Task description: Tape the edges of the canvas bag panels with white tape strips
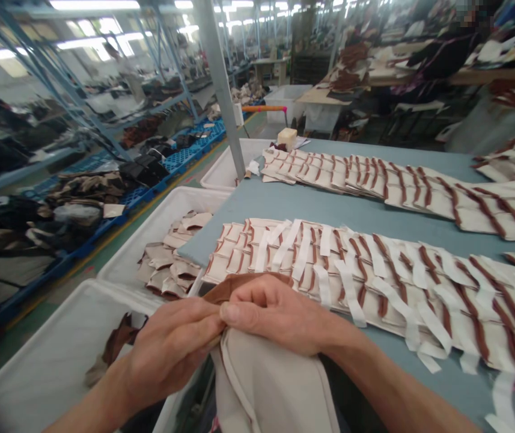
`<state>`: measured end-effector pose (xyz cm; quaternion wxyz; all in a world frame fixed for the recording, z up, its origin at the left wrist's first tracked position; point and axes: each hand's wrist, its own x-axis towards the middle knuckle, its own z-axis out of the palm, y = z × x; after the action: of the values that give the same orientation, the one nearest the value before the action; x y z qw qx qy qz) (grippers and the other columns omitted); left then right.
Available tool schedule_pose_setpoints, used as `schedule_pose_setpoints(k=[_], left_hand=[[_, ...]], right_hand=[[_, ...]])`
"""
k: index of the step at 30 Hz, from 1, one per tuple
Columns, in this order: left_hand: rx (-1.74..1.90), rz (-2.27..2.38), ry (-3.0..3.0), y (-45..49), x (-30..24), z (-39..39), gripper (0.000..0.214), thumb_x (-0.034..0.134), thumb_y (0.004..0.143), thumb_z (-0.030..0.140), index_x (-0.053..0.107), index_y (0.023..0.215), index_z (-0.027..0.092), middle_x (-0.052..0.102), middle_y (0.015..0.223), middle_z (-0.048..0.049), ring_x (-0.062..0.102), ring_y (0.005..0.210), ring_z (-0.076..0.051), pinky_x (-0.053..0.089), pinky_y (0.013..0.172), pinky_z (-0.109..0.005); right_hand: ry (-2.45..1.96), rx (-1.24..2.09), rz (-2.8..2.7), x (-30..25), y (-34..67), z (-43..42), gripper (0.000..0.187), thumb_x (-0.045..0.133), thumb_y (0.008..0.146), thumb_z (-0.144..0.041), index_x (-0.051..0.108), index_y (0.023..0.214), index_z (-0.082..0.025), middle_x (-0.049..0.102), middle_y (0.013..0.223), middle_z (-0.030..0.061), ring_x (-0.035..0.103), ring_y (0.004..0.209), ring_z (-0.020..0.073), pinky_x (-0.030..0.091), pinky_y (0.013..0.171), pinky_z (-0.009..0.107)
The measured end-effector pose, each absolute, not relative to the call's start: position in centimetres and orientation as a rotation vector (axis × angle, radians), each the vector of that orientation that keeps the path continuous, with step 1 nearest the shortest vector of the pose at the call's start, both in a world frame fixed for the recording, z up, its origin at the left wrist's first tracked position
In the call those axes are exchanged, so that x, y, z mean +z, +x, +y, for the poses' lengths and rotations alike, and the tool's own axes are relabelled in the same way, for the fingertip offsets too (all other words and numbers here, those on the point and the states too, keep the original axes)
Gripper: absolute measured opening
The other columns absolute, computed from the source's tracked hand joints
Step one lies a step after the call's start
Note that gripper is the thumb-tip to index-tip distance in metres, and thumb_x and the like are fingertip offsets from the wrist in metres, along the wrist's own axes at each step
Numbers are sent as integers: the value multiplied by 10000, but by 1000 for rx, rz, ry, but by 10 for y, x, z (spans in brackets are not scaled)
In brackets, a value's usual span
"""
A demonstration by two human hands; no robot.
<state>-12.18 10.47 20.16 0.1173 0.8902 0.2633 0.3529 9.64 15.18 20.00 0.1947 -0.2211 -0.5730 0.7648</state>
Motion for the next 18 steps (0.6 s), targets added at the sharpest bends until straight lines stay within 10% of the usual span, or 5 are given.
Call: schedule_pose_setpoints(k=[10, 18], left_hand=[[1254, 901, 2546, -107, 161, 103, 691, 314, 1053, 547, 212, 1644, 205, 512, 1327, -180, 531, 1227, -289, 495, 1005, -436], [1326, 720, 2348, -130, 180, 107, 499, 339, 1078, 405, 447, 1533, 232, 638, 1141, -103, 622, 1020, -214, 506, 914, -346]], right_hand=[[-773, 1919, -1357, 191, 89, 144, 530, 664, 889, -635, 447, 697, -191, 437, 656, -42, 338, 570, 86, 275, 509, 206], [-772, 1472, -1994, 226, 90, 150, 440, 502, 1017, -506, 497, 711, -190, 431, 657, -41, 355, 589, 104, 289, 532, 232]])
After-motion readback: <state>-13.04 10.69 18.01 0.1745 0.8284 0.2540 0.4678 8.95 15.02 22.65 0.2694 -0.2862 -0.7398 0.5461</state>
